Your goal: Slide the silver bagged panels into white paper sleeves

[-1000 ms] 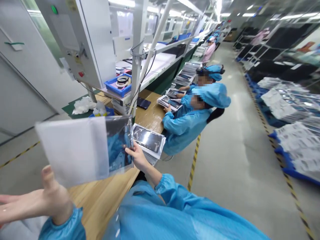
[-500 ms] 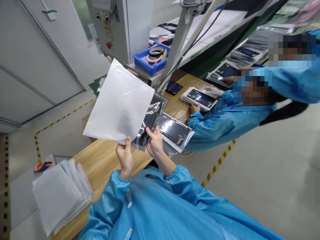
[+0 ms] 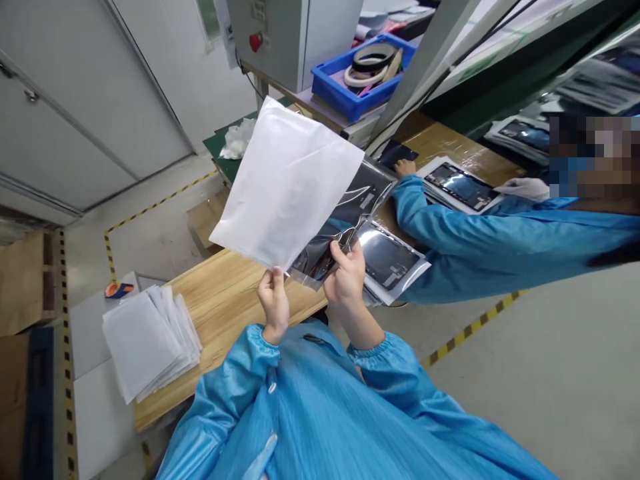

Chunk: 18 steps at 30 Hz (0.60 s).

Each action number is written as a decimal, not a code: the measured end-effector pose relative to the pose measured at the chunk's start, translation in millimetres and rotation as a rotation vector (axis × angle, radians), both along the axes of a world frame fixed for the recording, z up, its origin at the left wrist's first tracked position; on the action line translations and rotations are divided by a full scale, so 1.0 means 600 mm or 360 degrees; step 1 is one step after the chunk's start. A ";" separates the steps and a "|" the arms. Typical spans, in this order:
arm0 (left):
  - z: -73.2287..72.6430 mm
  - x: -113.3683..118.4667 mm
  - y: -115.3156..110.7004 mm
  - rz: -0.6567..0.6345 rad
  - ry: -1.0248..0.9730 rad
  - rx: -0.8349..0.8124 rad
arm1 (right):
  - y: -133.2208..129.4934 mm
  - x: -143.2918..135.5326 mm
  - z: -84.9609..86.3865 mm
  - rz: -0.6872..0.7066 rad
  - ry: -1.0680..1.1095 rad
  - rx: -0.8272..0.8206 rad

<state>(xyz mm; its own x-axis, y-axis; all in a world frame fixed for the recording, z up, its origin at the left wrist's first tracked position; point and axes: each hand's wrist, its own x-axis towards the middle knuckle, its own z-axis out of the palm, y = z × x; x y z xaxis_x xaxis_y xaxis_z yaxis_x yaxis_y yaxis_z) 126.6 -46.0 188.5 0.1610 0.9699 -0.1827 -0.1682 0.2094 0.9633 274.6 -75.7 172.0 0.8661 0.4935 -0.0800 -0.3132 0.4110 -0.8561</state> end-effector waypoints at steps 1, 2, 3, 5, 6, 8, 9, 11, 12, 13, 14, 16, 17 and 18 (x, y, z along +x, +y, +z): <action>0.004 0.000 0.005 -0.0007 -0.0121 -0.0006 | -0.001 -0.002 0.004 -0.0001 -0.0041 -0.0026; 0.008 -0.001 0.012 0.0002 -0.0232 -0.0013 | -0.001 -0.005 0.009 0.0002 -0.0072 -0.0047; 0.011 0.000 0.021 0.0013 -0.0312 -0.0025 | 0.000 -0.010 0.013 0.0007 -0.0088 -0.0058; 0.011 0.003 0.035 -0.0003 -0.0362 -0.0063 | 0.004 -0.020 0.019 0.0021 -0.0076 -0.0052; 0.009 0.004 0.038 -0.0039 -0.0355 -0.0086 | 0.007 -0.025 0.020 0.0021 -0.0067 -0.0046; 0.002 0.005 0.040 -0.0123 -0.0345 -0.0134 | 0.014 -0.031 0.016 -0.0007 -0.0087 -0.0055; 0.000 0.001 0.040 -0.0177 -0.0331 -0.0169 | 0.016 -0.029 0.012 -0.0028 -0.0124 -0.0075; 0.003 -0.018 0.044 -0.0392 -0.0159 -0.0252 | 0.013 -0.015 0.001 -0.0058 -0.0255 -0.0135; 0.012 -0.033 0.049 -0.0571 0.0033 -0.0269 | 0.009 -0.002 -0.003 -0.0066 -0.0349 -0.0168; 0.026 -0.050 0.058 -0.0758 0.0280 -0.0239 | 0.002 0.014 -0.007 -0.0058 -0.0459 -0.0204; 0.046 -0.069 0.070 -0.0913 0.0554 -0.0135 | -0.007 0.031 -0.007 -0.0031 -0.0584 -0.0243; 0.103 -0.102 0.102 -0.0923 0.0961 0.0344 | -0.025 0.064 0.001 0.0124 -0.0845 -0.0344; 0.137 -0.115 0.121 -0.0743 0.1020 0.0687 | -0.032 0.077 0.010 0.0240 -0.0973 -0.0396; 0.172 -0.123 0.140 -0.0602 0.1038 0.1018 | -0.038 0.087 0.021 0.0361 -0.1101 -0.0439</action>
<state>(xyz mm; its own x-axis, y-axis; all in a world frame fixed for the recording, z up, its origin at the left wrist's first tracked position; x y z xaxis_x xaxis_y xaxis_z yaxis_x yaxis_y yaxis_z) 52.6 38.1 291.7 0.5347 0.8223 0.1947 0.4063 -0.4521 0.7940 326.9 -98.6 184.8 0.6439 0.7055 0.2961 0.2785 0.1443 -0.9495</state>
